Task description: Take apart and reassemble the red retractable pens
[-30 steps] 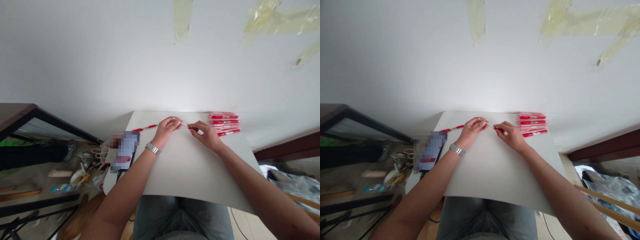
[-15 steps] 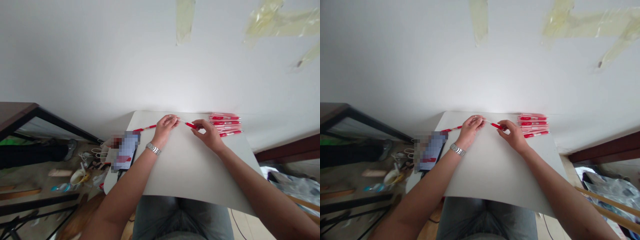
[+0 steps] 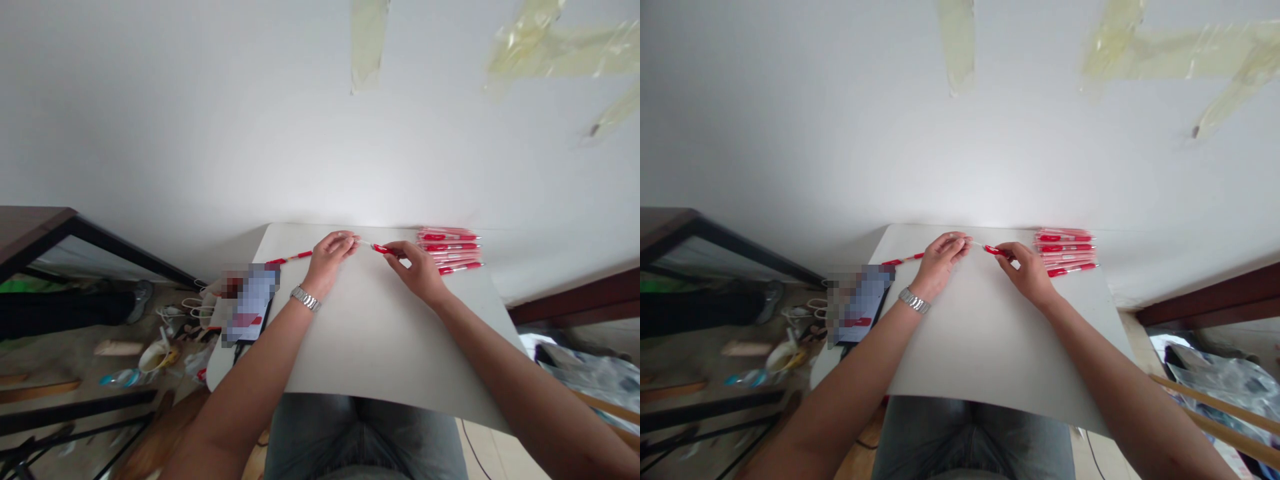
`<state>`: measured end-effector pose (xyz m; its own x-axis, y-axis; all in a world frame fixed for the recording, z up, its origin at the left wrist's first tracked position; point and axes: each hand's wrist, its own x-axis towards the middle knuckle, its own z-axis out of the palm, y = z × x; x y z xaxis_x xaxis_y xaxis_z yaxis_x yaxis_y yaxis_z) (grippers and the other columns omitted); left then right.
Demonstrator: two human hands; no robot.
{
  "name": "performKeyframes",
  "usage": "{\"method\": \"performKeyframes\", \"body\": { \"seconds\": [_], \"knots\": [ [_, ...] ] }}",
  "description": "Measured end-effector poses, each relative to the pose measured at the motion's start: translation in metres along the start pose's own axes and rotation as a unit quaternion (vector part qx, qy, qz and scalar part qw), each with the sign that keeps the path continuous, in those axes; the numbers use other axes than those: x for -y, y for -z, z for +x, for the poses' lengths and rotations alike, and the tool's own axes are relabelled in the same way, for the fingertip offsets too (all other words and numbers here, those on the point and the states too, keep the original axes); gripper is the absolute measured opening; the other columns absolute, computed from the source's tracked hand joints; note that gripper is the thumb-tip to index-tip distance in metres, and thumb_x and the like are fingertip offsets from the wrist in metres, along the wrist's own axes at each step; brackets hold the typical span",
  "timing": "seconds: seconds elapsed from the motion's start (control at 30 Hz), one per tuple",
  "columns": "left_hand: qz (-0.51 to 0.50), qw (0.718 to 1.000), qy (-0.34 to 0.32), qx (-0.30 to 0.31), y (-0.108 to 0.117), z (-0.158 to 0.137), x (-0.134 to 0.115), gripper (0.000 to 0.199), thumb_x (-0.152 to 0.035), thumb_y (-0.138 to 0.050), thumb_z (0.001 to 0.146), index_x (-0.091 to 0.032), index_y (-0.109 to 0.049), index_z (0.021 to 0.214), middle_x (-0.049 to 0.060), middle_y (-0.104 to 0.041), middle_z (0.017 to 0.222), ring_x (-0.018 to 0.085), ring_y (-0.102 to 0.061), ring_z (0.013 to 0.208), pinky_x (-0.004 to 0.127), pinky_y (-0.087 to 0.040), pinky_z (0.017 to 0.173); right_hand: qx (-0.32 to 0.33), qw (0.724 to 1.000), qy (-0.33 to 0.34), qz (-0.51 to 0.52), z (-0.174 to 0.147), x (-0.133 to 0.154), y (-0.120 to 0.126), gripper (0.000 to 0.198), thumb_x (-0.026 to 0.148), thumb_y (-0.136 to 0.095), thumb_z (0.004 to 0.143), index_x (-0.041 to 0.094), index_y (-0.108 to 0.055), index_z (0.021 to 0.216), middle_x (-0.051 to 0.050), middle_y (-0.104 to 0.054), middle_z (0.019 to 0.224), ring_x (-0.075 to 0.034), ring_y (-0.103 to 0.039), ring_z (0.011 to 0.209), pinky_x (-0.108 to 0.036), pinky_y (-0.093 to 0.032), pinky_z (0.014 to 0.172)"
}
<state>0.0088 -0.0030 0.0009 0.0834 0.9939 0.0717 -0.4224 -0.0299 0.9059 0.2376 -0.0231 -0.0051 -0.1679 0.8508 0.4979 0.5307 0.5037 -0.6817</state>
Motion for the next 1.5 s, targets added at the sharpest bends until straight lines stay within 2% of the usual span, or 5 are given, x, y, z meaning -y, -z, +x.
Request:
{"method": "performKeyframes", "body": {
  "seconds": [0.53, 0.77, 0.9, 1.1, 1.5],
  "knots": [
    [-0.004, 1.000, 0.004, 0.022, 0.003, 0.000, 0.002, 0.029, -0.037, -0.086, 0.083, -0.019, -0.078, 0.104, 0.009, -0.078, 0.110, 0.018, -0.072, 0.100, 0.037, -0.056, 0.102, 0.056, 0.998, -0.017, -0.005, 0.002, 0.005, 0.004, 0.040, 0.051, -0.042, 0.109, 0.021, -0.067, 0.098, -0.006, -0.072, 0.082, -0.020, -0.067, 0.075, -0.035, -0.052, 0.071],
    [0.007, 1.000, -0.013, 0.002, 0.003, 0.002, 0.002, 0.029, -0.039, -0.086, 0.082, -0.020, -0.077, 0.102, 0.007, -0.077, 0.106, 0.016, -0.072, 0.095, 0.033, -0.055, 0.096, 0.032, 0.998, -0.040, 0.035, -0.002, -0.001, 0.000, 0.039, 0.051, -0.061, 0.100, 0.023, -0.061, 0.128, -0.007, -0.073, 0.099, -0.021, -0.073, 0.088, -0.038, -0.061, 0.081],
    [0.002, 1.000, -0.011, -0.016, 0.003, 0.002, 0.002, 0.030, -0.040, -0.088, 0.080, -0.020, -0.077, 0.101, 0.006, -0.077, 0.102, 0.015, -0.072, 0.091, 0.032, -0.055, 0.093, 0.004, 0.998, -0.026, 0.051, -0.002, -0.006, -0.004, 0.039, 0.049, -0.071, 0.094, 0.024, -0.060, 0.122, -0.007, -0.072, 0.103, -0.022, -0.073, 0.090, -0.040, -0.064, 0.082],
    [-0.010, 1.000, -0.001, -0.006, 0.003, 0.002, 0.001, 0.031, -0.039, -0.088, 0.079, -0.019, -0.078, 0.101, 0.008, -0.077, 0.106, 0.017, -0.073, 0.095, 0.036, -0.055, 0.099, -0.008, 0.999, -0.014, 0.040, 0.001, -0.003, -0.001, 0.026, 0.047, -0.066, 0.097, 0.023, -0.063, 0.107, -0.007, -0.074, 0.097, -0.022, -0.075, 0.087, -0.041, -0.065, 0.082],
    [-0.016, 1.000, 0.007, 0.003, 0.002, 0.001, 0.000, 0.032, -0.038, -0.089, 0.079, -0.019, -0.080, 0.103, 0.009, -0.077, 0.111, 0.018, -0.073, 0.098, 0.038, -0.055, 0.103, 0.012, 0.999, -0.028, 0.033, -0.001, -0.003, 0.002, 0.032, 0.052, -0.051, 0.106, 0.023, -0.062, 0.110, -0.006, -0.074, 0.089, -0.021, -0.074, 0.081, -0.036, -0.060, 0.076]
  ]
}}
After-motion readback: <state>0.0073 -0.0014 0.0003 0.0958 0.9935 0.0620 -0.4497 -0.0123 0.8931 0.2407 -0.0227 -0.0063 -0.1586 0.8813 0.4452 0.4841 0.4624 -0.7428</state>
